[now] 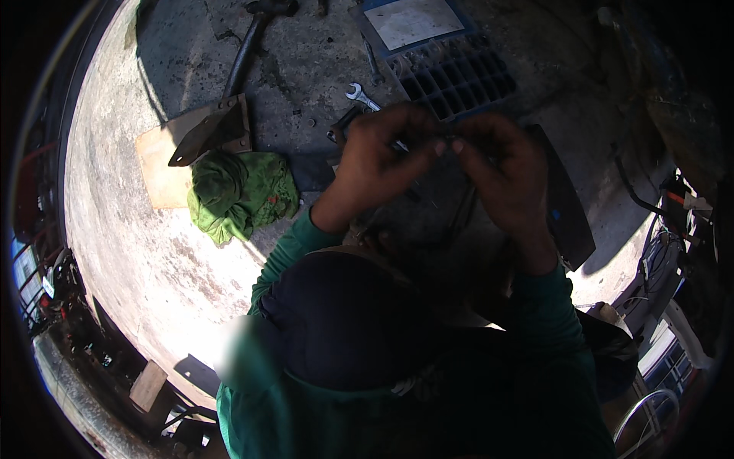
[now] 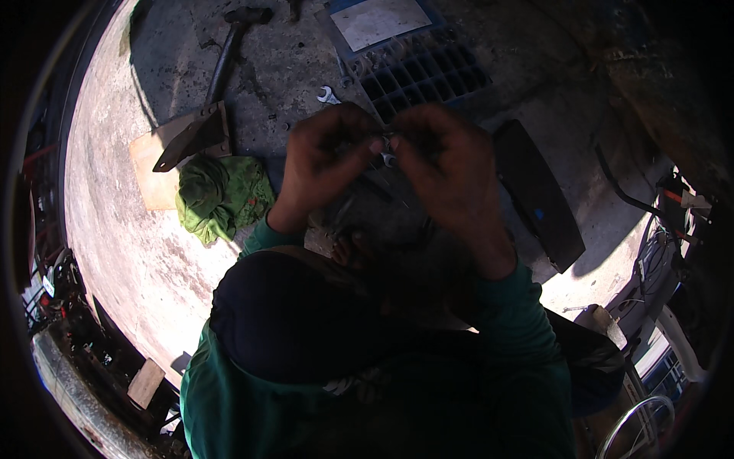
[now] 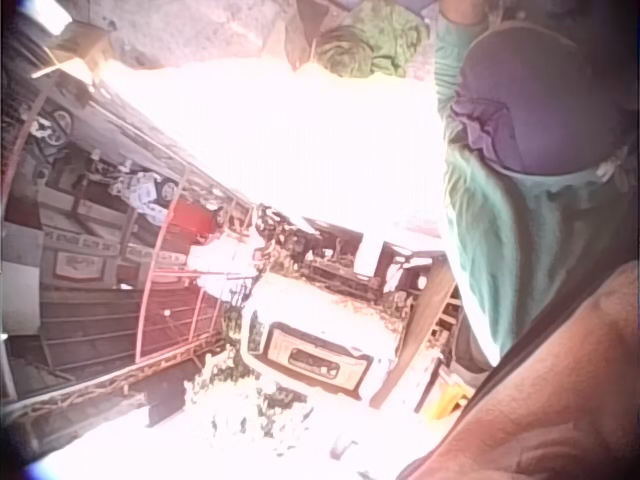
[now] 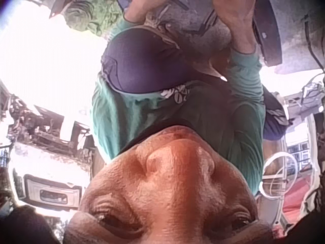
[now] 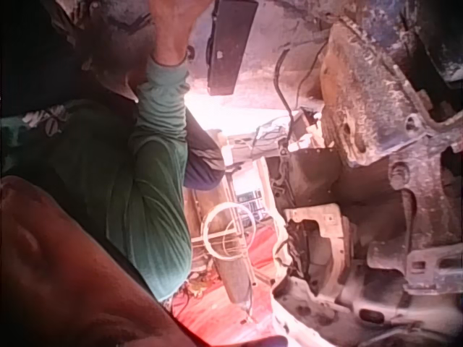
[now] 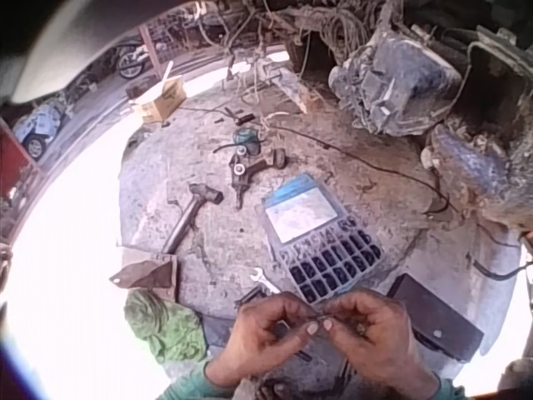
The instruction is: The person assembles a brass valve by hand, inserting a small metal pin and tightening a nut. They then use a wrench to secure the nut on the valve.
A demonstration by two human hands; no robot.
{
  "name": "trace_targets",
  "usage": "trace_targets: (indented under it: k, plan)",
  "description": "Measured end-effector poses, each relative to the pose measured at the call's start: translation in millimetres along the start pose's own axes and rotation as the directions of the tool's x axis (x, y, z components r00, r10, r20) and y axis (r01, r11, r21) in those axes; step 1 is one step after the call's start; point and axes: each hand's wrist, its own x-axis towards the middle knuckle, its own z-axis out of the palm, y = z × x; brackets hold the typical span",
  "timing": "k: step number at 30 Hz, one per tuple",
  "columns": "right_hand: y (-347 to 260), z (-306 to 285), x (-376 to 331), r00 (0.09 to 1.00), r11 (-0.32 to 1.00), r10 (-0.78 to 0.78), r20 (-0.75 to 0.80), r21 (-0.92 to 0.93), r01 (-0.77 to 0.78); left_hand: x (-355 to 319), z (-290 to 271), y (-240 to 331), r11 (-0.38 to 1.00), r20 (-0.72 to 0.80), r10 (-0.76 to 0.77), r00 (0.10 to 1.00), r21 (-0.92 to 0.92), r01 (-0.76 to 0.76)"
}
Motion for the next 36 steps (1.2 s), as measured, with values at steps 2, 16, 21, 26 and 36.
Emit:
trace_targets:
  k: [2,16,21,26,36]
  plan:
    - [2.6,3.7,-1.9,0.998,0.997,0.047,-0.030,0.066,-0.045,-1.6,3.3,-1.4,1.000,-0.005,-0.010,1.000,-0.029,0.009]
    - [6.0,6.0,-4.1,0.996,0.993,0.075,-0.044,0.094,-0.071,-2.7,10.2,7.2,0.995,-0.024,0.003,1.000,0.096,-0.001]
    - [25.4,-39.0,17.2,0.972,0.969,0.227,0.059,0.090,-0.231,-5.7,-3.7,4.8,0.989,-0.188,-0.149,0.971,-0.040,0.144]
    - [37.1,-56.0,22.0,0.722,0.940,0.276,0.635,-0.336,-0.064,-7.3,-46.0,-10.5,0.984,-0.431,-0.144,0.891,-0.153,0.085]
    - [171.2,69.7,-61.1,0.941,0.856,0.205,0.269,-0.515,-0.039,-7.6,-37.7,-4.4,0.987,-0.412,-0.130,0.902,-0.142,0.077]
